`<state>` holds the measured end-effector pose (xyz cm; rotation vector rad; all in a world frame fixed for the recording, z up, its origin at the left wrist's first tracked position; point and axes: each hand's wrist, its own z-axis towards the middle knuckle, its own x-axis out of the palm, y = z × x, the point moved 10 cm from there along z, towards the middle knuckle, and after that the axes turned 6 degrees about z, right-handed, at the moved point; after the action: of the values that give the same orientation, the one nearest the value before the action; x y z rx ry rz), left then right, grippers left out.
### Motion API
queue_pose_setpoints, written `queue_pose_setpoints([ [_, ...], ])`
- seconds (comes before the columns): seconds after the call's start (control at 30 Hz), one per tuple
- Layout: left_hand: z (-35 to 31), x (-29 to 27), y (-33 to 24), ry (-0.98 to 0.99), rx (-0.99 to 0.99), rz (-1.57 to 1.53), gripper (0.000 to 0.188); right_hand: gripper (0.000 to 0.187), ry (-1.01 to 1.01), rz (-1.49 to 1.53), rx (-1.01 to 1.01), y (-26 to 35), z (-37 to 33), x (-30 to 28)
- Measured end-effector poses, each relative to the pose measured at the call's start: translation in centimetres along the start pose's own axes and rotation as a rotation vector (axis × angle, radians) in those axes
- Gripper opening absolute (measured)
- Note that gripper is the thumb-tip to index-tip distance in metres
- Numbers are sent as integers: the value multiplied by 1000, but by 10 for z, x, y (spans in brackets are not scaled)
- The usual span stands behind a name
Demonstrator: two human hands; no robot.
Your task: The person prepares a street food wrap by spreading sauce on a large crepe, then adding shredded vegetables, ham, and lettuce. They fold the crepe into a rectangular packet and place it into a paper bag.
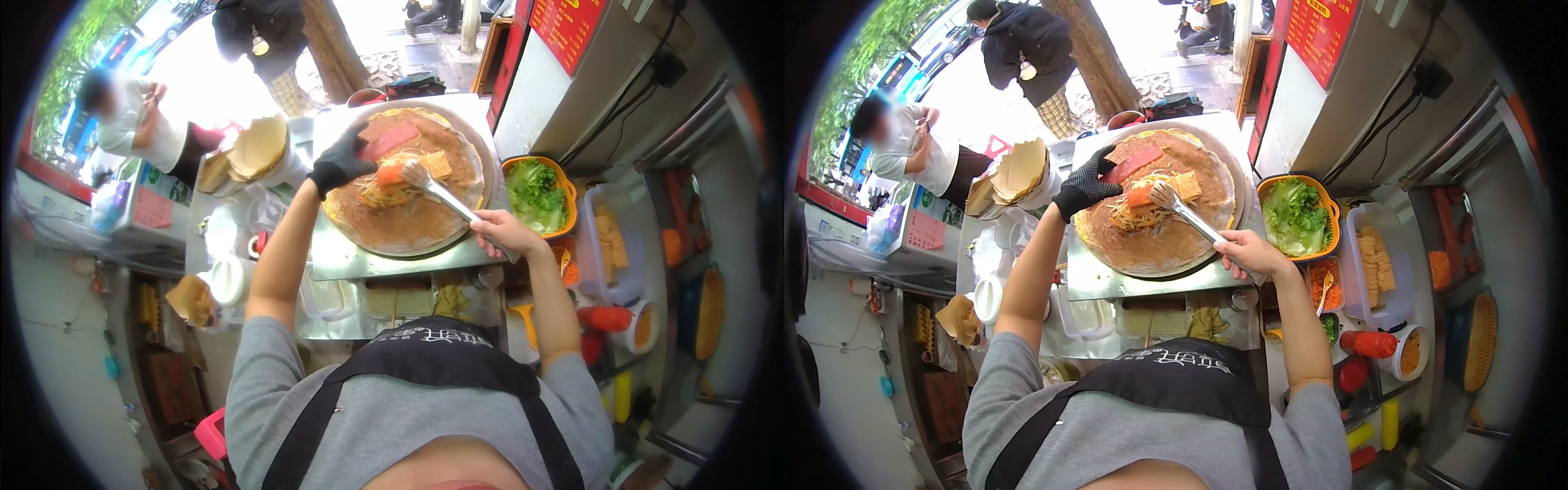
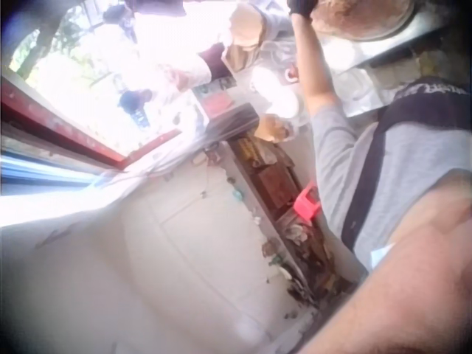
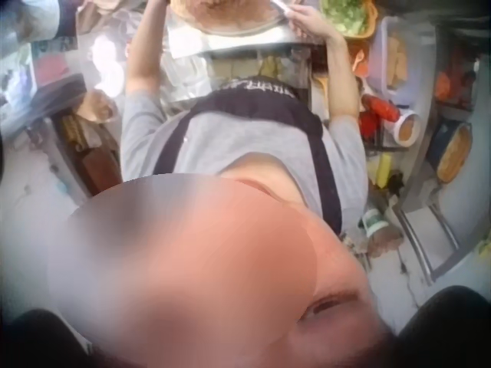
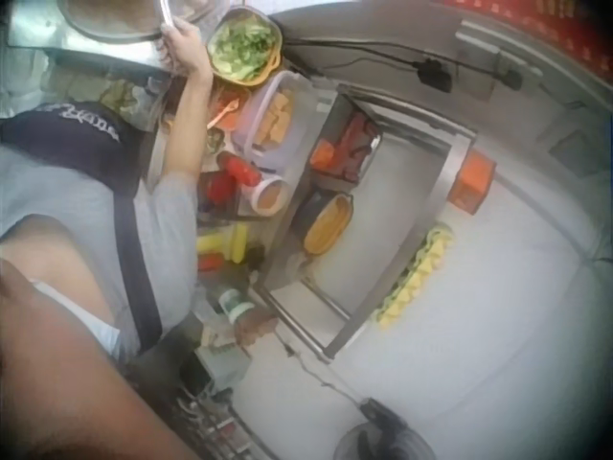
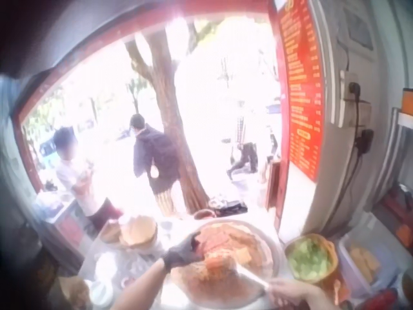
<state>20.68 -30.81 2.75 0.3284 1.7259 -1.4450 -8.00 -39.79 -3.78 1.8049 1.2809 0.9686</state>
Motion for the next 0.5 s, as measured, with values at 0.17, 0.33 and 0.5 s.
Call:
queue_pose_setpoints([
  [0.17, -6, 3, -1, 1, -31, 39, 92, 34, -151, -210, -21, 15, -16, -2],
  [0.33, 1, 17, -1, 49, -26, 98, 90, 40, -381, -177, -101, 24, -43, -29],
  [0.5, 7, 52, -13, 100, 98, 226, 90, 39, -381, -126, -49, -1, -42, -39],
])
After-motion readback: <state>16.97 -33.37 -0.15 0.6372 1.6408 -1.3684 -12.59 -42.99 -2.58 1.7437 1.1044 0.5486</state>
